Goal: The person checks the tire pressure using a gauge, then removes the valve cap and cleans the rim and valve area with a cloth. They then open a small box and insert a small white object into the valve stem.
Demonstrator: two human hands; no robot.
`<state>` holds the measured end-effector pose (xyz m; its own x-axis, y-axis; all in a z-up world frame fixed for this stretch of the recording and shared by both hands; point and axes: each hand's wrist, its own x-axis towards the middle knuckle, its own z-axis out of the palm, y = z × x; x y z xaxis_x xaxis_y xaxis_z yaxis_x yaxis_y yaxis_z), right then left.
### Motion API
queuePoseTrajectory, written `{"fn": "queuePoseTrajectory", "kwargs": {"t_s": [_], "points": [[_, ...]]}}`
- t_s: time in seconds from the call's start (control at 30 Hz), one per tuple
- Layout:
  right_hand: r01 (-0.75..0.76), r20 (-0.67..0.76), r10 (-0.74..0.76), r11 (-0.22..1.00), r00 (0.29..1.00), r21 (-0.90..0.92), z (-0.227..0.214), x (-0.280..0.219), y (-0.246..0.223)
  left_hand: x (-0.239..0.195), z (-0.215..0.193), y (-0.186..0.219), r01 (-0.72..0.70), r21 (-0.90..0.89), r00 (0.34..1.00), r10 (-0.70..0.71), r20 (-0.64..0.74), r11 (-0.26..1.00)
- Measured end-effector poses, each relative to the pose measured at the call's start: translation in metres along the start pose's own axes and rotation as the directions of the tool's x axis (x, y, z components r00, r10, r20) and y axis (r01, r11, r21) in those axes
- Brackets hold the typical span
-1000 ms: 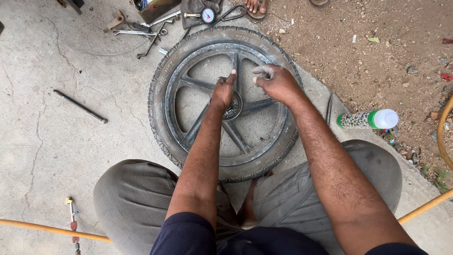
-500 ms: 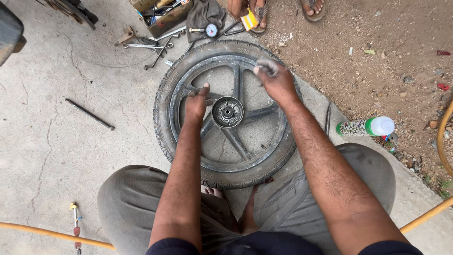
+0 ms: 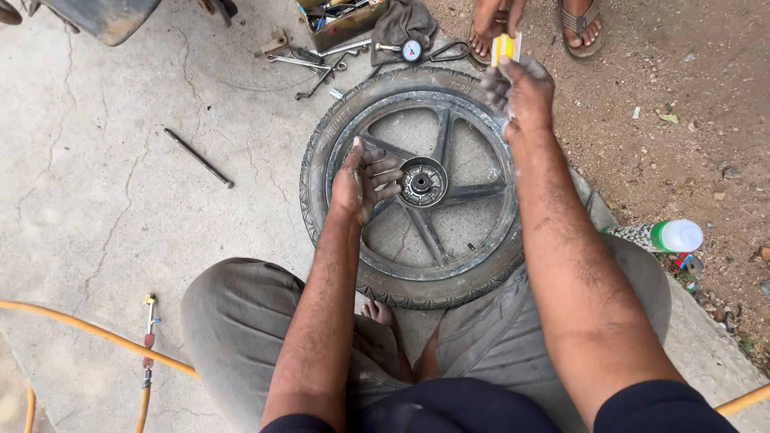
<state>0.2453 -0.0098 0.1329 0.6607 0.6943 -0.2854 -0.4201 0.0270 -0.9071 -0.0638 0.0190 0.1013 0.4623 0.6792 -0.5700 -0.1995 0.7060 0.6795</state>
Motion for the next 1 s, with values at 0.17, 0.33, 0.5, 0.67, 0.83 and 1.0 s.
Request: {"fn": "queuePoseTrajectory", "kwargs": {"t_s": [0.17, 0.33, 0.5, 0.67, 0.83, 1.0], "points": [[-0.082, -0.041, 0.074, 0.721, 0.996, -0.688, -0.072, 0.0, 0.035, 0.022, -0.013, -0.018, -0.002, 0.101, 0.995, 0.012, -0.101, 0.995], [-0.066, -0.095, 0.101, -0.255, 0.99, -0.965, -0.21, -0.004, 0.088, 0.055, -0.02, -0.055, 0.038, 0.375, 0.947, 0.087, -0.31, 0.926], [-0.341, -0.425, 0.337, -0.28, 0.84, -0.897, -0.279, -0.037, 0.096, 0.071, -0.02, -0.073, 0.085, 0.422, 0.914, 0.098, -0.394, 0.902], [-0.217, -0.311, 0.211, -0.375, 0.927, -0.901, -0.252, -0.026, 0.089, 0.082, -0.019, -0.057, 0.152, 0.658, 0.822, 0.276, -0.499, 0.737], [-0.171, -0.174, 0.049, -0.06, 0.983, -0.983, -0.135, 0.006, 0.064, 0.111, -0.04, -0.016, 0.361, 0.883, 0.747, 0.474, -0.467, 0.301], [0.166, 0.167, 0.092, 0.017, 0.982, -0.986, -0.006, 0.057, 0.08, 0.12, -0.101, 0.008, 0.459, 0.875, 0.717, 0.515, -0.469, 0.157]]}}
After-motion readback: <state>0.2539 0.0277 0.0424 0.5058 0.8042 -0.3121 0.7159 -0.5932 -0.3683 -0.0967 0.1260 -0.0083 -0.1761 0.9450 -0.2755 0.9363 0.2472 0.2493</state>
